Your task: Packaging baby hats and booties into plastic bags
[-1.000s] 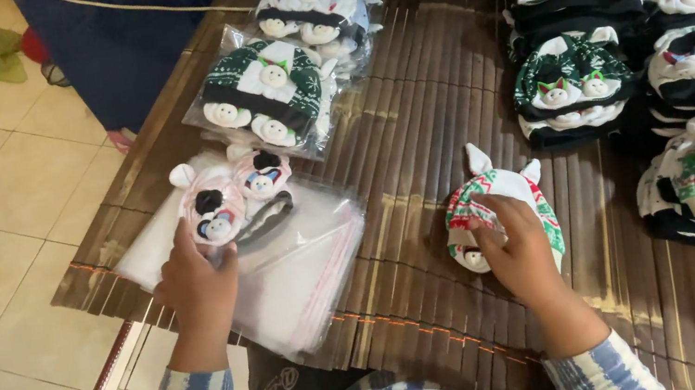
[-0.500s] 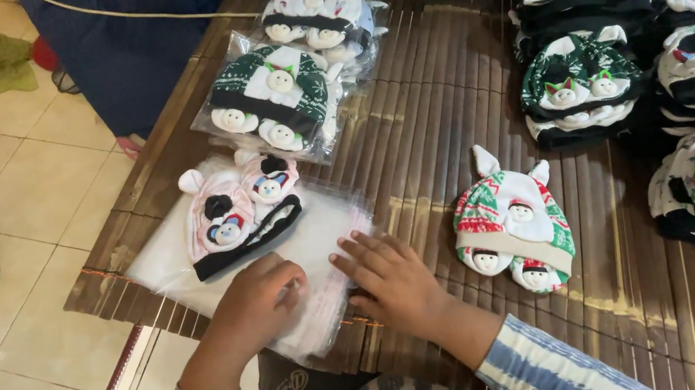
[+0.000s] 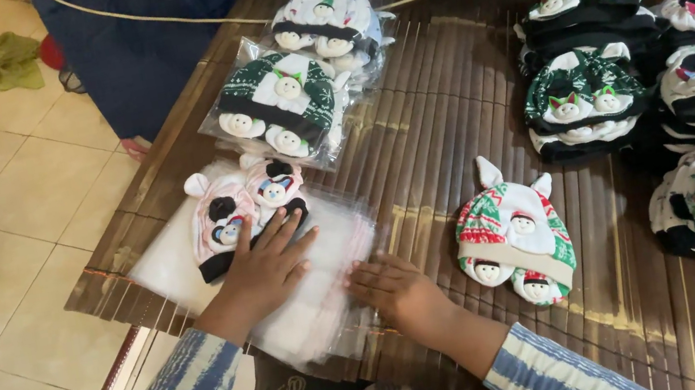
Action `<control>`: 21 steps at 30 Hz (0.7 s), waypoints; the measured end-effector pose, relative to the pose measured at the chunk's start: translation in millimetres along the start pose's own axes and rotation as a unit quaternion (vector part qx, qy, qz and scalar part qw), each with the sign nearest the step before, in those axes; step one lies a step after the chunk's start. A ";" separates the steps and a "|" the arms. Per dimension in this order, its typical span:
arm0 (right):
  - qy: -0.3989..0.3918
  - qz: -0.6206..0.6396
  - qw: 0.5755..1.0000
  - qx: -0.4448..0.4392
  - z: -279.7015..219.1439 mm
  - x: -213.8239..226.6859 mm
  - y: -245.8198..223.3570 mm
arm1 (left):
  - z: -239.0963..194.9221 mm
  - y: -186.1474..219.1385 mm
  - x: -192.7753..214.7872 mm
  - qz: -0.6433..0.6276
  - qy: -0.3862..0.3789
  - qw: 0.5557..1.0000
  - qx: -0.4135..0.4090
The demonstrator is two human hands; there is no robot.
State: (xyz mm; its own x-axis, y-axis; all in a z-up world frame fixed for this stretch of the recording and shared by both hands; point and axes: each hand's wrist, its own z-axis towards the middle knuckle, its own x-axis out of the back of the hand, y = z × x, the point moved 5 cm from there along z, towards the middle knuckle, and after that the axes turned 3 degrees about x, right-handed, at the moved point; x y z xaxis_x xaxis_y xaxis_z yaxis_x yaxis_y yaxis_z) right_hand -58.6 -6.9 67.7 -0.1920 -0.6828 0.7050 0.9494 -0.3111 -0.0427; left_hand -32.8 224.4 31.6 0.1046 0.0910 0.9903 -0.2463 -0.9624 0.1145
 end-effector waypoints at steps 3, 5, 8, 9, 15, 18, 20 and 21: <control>-0.162 0.059 0.985 -0.031 -17.9 12.0 11.7 | -5.3 -2.2 -1.8 -0.003 0.157 0.984 -0.081; -0.187 0.100 0.977 -0.035 -29.0 25.3 19.8 | -7.5 -6.2 -5.9 0.057 0.209 0.972 -0.087; -0.228 0.094 0.965 -0.090 -38.6 60.1 30.7 | -10.0 1.3 0.4 0.068 0.207 0.973 -0.076; -0.229 0.093 0.965 -0.092 -40.0 72.0 33.7 | -6.8 2.8 -2.5 0.066 0.206 0.973 -0.078; -0.177 0.049 0.962 -0.202 -72.1 123.2 74.1 | 6.8 36.2 20.1 0.082 0.232 0.968 -0.049; -0.170 -0.063 0.959 -0.219 -80.8 137.0 75.2 | 13.4 71.4 40.1 0.091 0.300 0.948 -0.061; -0.151 -0.258 0.924 -0.241 -91.5 139.5 72.2 | 19.9 95.7 45.8 0.011 0.291 0.954 -0.071; -0.151 -0.259 0.923 -0.241 -91.4 130.4 64.9 | 24.6 107.9 41.7 0.010 0.292 0.954 -0.072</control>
State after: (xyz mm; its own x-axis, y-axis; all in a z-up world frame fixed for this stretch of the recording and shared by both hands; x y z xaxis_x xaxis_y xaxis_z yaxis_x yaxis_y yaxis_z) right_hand -44.7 -176.5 92.1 -0.4424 -0.1668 0.8812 0.5142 -0.8522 0.0969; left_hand -31.3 118.1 83.2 -0.4458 0.2399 0.8624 -0.3770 -0.9241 0.0622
